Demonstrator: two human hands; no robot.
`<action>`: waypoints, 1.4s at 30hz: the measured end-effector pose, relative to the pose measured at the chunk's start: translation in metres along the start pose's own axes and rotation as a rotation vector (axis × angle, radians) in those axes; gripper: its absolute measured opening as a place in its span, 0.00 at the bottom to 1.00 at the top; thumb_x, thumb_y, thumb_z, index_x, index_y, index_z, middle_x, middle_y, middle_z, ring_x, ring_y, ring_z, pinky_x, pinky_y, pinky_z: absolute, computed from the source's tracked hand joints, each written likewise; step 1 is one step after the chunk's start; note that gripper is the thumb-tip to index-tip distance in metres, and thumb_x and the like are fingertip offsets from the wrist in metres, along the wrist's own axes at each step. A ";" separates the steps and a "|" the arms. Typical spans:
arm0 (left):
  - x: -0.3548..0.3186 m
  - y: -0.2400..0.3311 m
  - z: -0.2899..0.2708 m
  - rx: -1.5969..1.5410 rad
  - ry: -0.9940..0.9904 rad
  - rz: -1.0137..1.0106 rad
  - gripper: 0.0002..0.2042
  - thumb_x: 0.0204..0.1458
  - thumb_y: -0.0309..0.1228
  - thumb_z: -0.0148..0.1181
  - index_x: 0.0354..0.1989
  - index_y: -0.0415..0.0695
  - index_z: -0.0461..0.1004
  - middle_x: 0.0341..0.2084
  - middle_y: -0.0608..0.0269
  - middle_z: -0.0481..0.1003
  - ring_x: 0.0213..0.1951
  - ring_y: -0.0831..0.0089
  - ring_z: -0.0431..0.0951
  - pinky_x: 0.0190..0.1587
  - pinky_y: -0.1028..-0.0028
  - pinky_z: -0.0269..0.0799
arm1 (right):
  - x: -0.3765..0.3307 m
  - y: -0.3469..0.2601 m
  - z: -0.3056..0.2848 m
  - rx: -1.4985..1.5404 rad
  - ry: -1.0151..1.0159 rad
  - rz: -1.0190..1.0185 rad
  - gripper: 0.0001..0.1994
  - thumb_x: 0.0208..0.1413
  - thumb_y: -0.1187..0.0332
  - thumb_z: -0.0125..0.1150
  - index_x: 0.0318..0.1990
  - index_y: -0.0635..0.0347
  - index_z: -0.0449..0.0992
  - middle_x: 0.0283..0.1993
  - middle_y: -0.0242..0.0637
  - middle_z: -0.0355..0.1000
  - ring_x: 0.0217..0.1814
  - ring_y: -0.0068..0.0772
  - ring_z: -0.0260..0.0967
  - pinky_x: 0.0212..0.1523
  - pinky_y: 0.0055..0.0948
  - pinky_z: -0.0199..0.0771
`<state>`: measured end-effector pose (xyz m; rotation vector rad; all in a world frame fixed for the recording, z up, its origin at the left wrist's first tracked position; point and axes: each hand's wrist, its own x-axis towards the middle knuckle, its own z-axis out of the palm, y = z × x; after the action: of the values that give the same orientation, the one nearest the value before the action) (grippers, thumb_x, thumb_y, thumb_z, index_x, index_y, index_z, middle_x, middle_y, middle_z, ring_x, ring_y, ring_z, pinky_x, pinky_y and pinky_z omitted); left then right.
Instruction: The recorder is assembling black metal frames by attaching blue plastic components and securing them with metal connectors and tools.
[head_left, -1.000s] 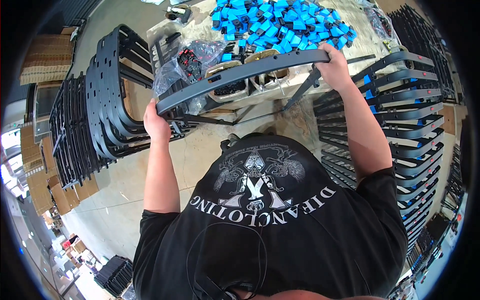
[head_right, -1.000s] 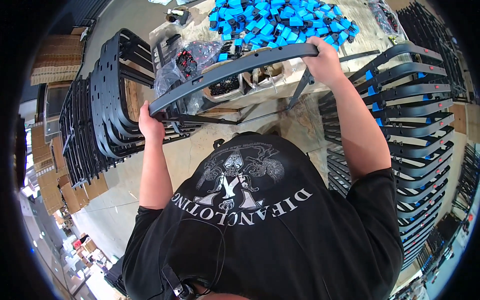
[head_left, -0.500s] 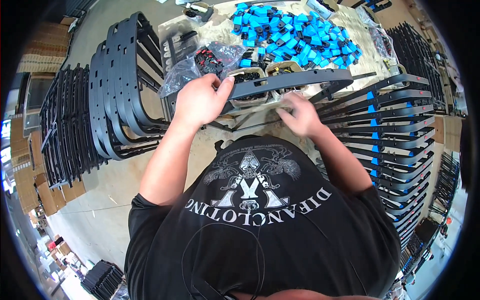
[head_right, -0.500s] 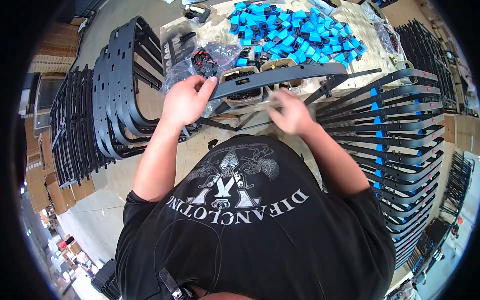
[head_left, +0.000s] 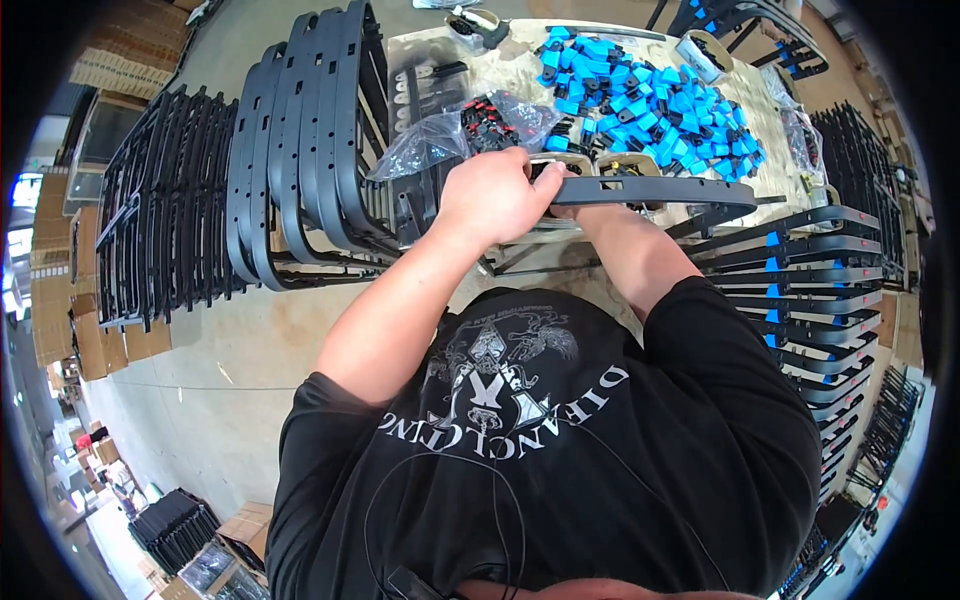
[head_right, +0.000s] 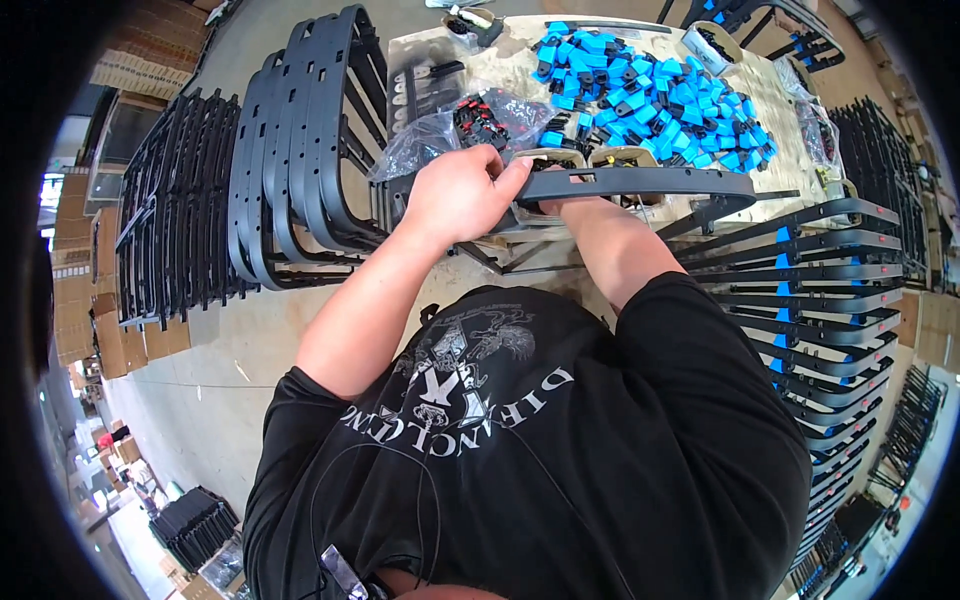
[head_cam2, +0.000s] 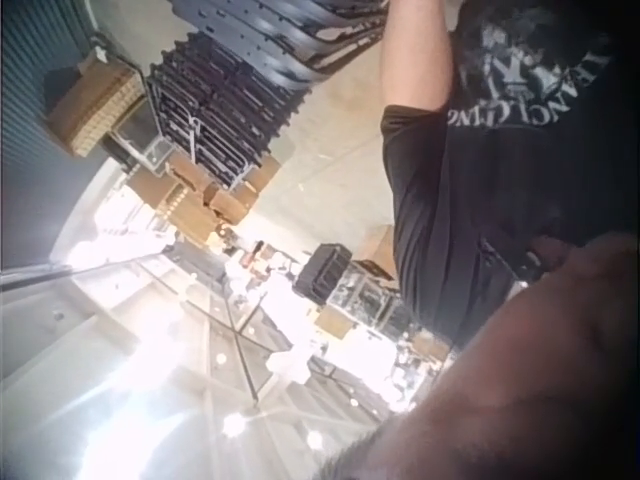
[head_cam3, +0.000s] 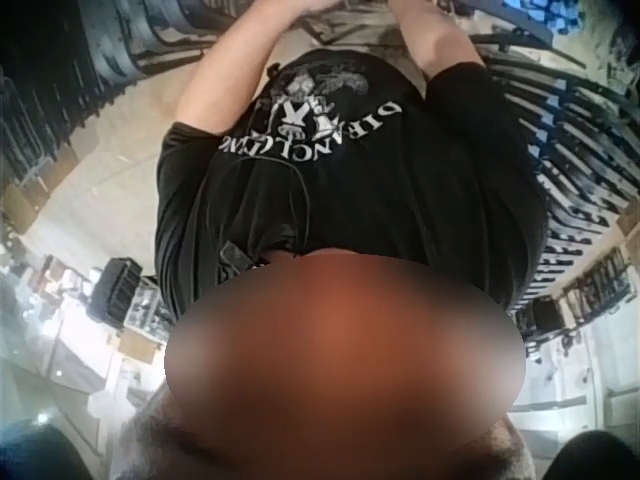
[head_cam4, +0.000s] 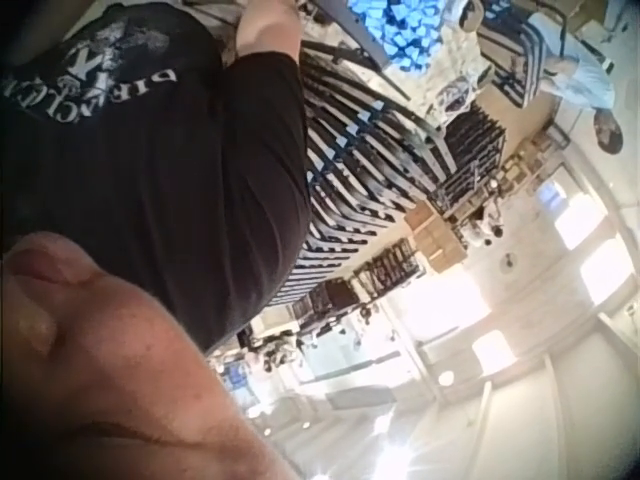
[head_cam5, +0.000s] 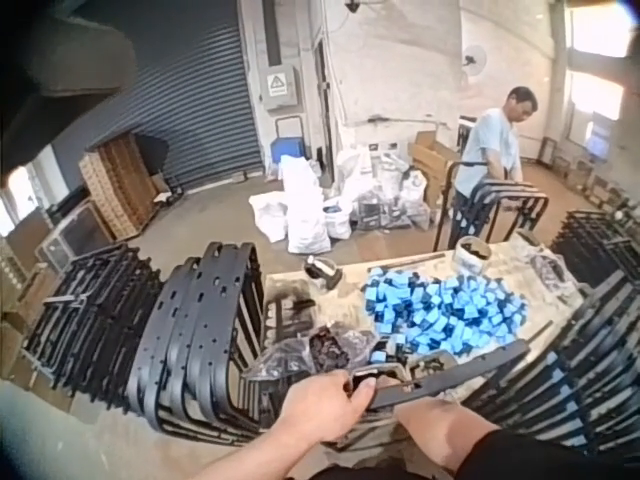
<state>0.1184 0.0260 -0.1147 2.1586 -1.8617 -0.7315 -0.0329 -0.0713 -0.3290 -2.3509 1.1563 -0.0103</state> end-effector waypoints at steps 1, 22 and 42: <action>-0.001 -0.001 -0.001 -0.018 -0.004 0.002 0.27 0.59 0.57 0.50 0.37 0.42 0.81 0.30 0.47 0.81 0.39 0.49 0.82 0.45 0.56 0.76 | -0.001 -0.004 0.004 0.043 0.006 0.007 0.11 0.63 0.67 0.54 0.50 0.57 0.76 0.39 0.39 0.78 0.38 0.43 0.76 0.38 0.42 0.76; -0.002 -0.004 0.001 -0.014 0.017 0.071 0.26 0.60 0.56 0.50 0.33 0.42 0.80 0.28 0.48 0.81 0.38 0.49 0.82 0.43 0.56 0.76 | 0.014 0.040 0.034 1.092 0.152 0.130 0.09 0.64 0.69 0.55 0.48 0.59 0.77 0.36 0.35 0.76 0.32 0.35 0.74 0.33 0.34 0.74; -0.013 0.001 0.030 -0.177 0.468 0.120 0.14 0.53 0.43 0.65 0.31 0.42 0.77 0.22 0.56 0.77 0.28 0.55 0.79 0.34 0.60 0.74 | -0.072 0.033 -0.047 1.735 -0.244 0.418 0.10 0.69 0.63 0.50 0.35 0.52 0.74 0.26 0.26 0.64 0.25 0.24 0.58 0.27 0.30 0.60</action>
<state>0.1019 0.0433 -0.1365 1.8849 -1.5966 -0.3144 -0.1139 -0.0549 -0.2878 -0.5594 0.8232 -0.3894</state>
